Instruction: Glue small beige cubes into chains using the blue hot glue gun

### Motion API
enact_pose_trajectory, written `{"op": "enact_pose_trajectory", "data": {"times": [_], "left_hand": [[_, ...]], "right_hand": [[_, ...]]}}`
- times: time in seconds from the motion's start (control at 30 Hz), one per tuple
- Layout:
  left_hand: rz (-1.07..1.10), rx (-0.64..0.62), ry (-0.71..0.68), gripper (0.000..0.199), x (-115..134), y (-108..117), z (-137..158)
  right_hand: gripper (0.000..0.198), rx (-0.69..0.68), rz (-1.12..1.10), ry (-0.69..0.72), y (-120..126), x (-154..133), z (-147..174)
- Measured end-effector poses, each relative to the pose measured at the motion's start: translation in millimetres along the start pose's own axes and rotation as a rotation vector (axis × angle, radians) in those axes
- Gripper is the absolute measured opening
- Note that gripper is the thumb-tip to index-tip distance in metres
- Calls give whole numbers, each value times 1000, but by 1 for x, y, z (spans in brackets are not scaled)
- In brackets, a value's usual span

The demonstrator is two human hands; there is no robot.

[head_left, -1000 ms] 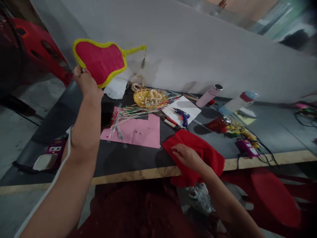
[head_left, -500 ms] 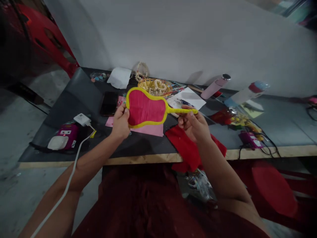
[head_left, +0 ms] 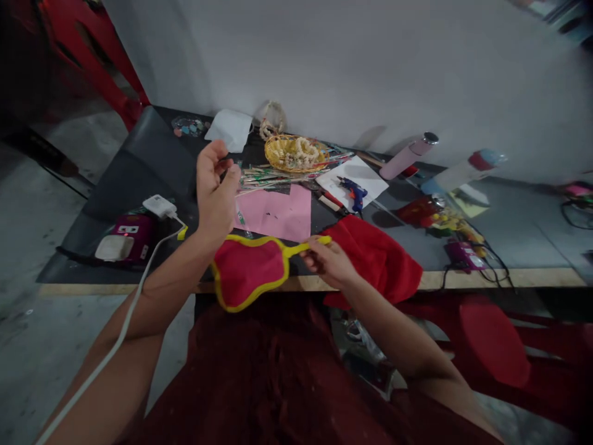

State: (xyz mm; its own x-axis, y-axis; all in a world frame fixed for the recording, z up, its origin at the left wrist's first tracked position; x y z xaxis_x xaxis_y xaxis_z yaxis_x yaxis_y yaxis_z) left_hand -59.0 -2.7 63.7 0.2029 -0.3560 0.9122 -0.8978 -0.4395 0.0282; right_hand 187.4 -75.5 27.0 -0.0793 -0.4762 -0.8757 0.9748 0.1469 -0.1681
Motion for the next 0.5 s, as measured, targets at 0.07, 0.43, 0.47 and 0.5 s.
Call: {"op": "enact_pose_trajectory", "data": {"times": [0.07, 0.43, 0.47, 0.5], "left_hand": [[46, 8, -54, 36, 7, -16, -6], [108, -61, -172, 40, -67, -48, 6], [103, -103, -213, 39, -71, -48, 8], [102, -133, -245, 38, -73, -48, 10]], "right_hand": [[37, -118, -30, -46, -33, 16, -9], [30, -650, 731, 234, -34, 3, -13], [29, -508, 875, 404, -23, -5, -20], [31, -383, 1017, 561, -15, -11, -28]]}}
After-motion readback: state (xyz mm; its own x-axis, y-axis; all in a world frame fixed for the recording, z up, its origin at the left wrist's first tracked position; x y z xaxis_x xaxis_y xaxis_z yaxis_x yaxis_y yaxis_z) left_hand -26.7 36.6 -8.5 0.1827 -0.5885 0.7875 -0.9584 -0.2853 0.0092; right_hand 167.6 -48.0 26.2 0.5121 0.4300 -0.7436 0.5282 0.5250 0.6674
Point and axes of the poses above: each hand's wrist, its own z-axis away from the middle knuckle, its own y-axis out of the back of the hand, x = y × z, the point moved 1 cm from there along -z, towards the middle knuckle, and after that the axes turned 4 degrees about z, right-handed, at the moved point
